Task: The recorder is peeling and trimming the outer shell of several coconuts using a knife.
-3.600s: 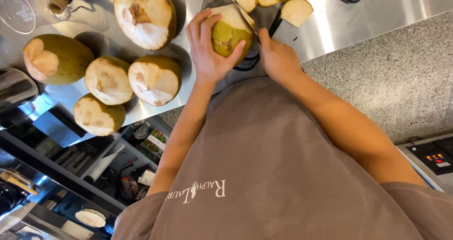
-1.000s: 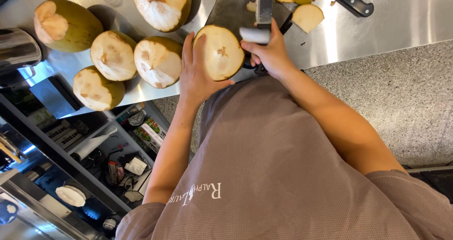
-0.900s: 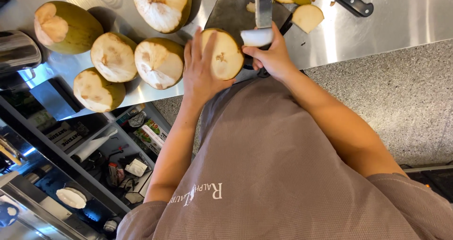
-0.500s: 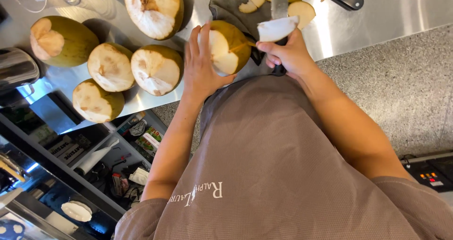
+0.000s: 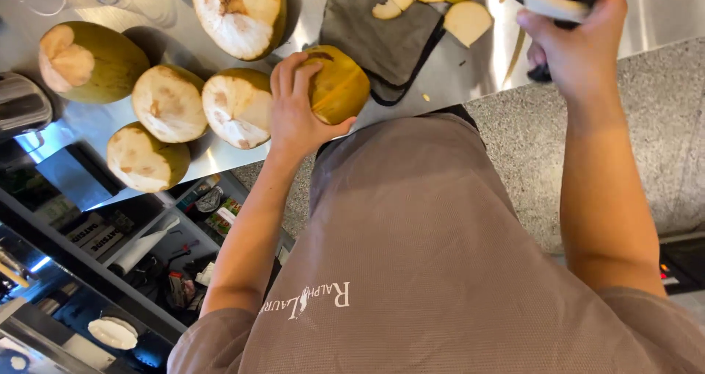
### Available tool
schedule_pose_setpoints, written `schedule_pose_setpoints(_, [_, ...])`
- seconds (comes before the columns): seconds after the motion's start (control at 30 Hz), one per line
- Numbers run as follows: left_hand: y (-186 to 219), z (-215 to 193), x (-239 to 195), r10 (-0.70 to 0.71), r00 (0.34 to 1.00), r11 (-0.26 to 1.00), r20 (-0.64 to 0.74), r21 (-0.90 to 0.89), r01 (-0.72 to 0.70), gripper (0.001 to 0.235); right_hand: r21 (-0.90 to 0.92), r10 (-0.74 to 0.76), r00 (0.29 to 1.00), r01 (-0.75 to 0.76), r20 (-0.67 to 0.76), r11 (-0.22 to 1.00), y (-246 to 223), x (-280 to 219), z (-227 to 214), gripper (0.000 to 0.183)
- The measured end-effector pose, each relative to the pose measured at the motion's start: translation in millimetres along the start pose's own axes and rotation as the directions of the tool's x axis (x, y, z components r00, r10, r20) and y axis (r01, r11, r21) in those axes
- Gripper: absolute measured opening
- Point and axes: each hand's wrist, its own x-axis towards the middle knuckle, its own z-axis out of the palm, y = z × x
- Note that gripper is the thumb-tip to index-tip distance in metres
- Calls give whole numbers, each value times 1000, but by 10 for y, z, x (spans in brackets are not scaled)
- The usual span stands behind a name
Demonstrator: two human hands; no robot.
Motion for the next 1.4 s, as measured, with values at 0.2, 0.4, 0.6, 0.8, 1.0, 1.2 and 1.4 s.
schedule_pose_setpoints(0.2, [212,91,42,60,998,991,-8,124,-59,98,-457,-91,996,83,5,885,339,444,230,36])
schedule_pose_setpoints(0.4, [259,282,194,99,995,985,-28,148,-94,102,-600,-492,847,503,200,622,553,432,367,55])
schedule_pose_setpoints(0.6, [235,237,85,90,996,996,-16,2,-90,109,-335,-169,977,205,133,920,509,-61,835,66])
schedule_pose_setpoints(0.8, [-373,892,-454,-382,923,497,54,-830,254,108,-74,101,947,-82,305,994,670,-371,1200,75])
schedule_pose_setpoints(1.0, [-276,903,-494,-499,861,438,100,-828,350,77,-170,152,940,-103,307,980,674,-372,1381,81])
schedule_pose_setpoints(1.2, [-196,847,-816,-591,805,447,57,-807,386,80,-138,249,893,-212,375,968,1092,-374,1418,110])
schedule_pose_setpoints(1.4, [374,224,-368,-479,873,754,-96,-553,353,76,70,187,867,-245,461,967,549,-435,1332,95])
